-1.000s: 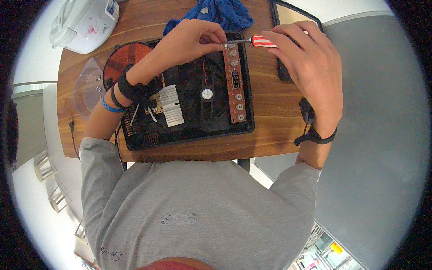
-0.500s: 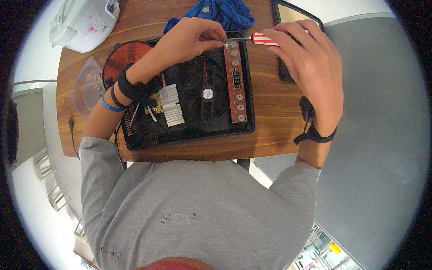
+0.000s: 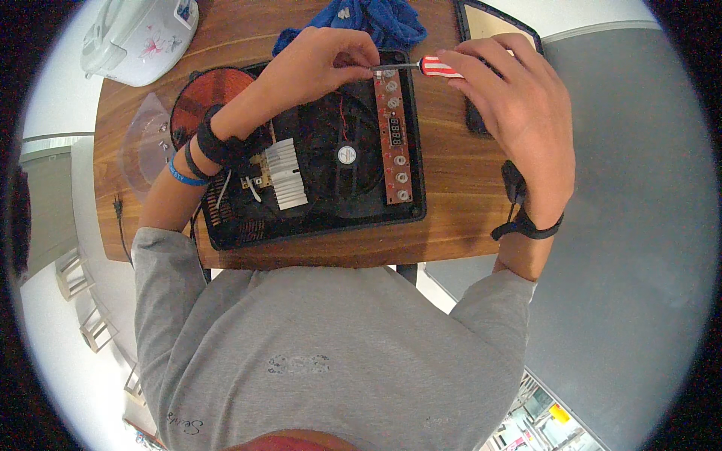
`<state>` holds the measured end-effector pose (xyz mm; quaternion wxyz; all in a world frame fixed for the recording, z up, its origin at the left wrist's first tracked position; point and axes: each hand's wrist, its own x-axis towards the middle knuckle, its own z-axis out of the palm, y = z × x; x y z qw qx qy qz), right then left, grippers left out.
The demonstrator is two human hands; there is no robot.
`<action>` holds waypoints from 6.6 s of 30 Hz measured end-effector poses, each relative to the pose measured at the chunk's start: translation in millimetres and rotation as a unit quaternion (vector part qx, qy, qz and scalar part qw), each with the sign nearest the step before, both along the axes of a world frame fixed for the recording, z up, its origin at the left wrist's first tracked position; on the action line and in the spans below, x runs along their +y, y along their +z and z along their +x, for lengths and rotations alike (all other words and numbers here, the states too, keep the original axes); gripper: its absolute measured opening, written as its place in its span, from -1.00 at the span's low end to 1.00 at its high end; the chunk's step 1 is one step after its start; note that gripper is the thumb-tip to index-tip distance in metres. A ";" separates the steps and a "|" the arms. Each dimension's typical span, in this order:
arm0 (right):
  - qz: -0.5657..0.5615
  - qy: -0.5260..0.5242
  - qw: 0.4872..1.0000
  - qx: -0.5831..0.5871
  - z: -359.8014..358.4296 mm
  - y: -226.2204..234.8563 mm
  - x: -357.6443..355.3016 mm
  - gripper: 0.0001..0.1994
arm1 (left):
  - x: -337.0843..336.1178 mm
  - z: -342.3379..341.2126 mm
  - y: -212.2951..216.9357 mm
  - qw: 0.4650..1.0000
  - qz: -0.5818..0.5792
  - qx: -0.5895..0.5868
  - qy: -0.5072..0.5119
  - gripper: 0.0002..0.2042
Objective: The person wipes the interior of a black plastic casing with a blue cloth, then places a fan and a circuit board inside. They connect wires and secure the board with screws using a screwdriver.
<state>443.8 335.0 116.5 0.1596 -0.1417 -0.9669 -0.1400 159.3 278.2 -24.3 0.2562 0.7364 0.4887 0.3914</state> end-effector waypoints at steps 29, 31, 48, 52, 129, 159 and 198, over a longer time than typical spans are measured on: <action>0.012 -0.057 0.998 -0.008 8.9 -2.0 10.3 -0.73 | -19.4 0.9 7.6 0.987 -0.016 0.161 -0.023 -0.63; 0.012 -0.056 0.998 -0.012 9.9 -2.2 13.1 -0.74 | -16.9 0.1 -8.4 0.982 -0.031 0.161 -0.094 -0.52; -0.003 -0.044 0.999 -0.030 8.5 -15.1 27.4 -0.73 | -28.1 4.1 -4.2 0.954 -0.041 0.267 -0.133 -0.43; 0.000 -0.048 0.998 -0.039 8.8 -18.6 28.1 -0.72 | -27.5 3.9 -0.9 0.949 -0.054 0.276 -0.142 -0.43; -0.323 -0.149 0.928 0.109 -30.0 -22.5 39.9 -0.78 | -194.6 -16.2 32.7 0.872 -0.151 0.456 0.091 -0.24; -0.158 -0.113 0.980 0.041 -25.8 -8.6 22.2 -0.71 | -256.6 -32.7 22.8 0.873 -0.198 0.255 0.365 -0.08; -0.269 0.027 0.947 0.175 -15.9 -26.6 24.5 -0.72 | -219.1 -63.4 20.7 0.898 -0.206 0.202 0.331 0.12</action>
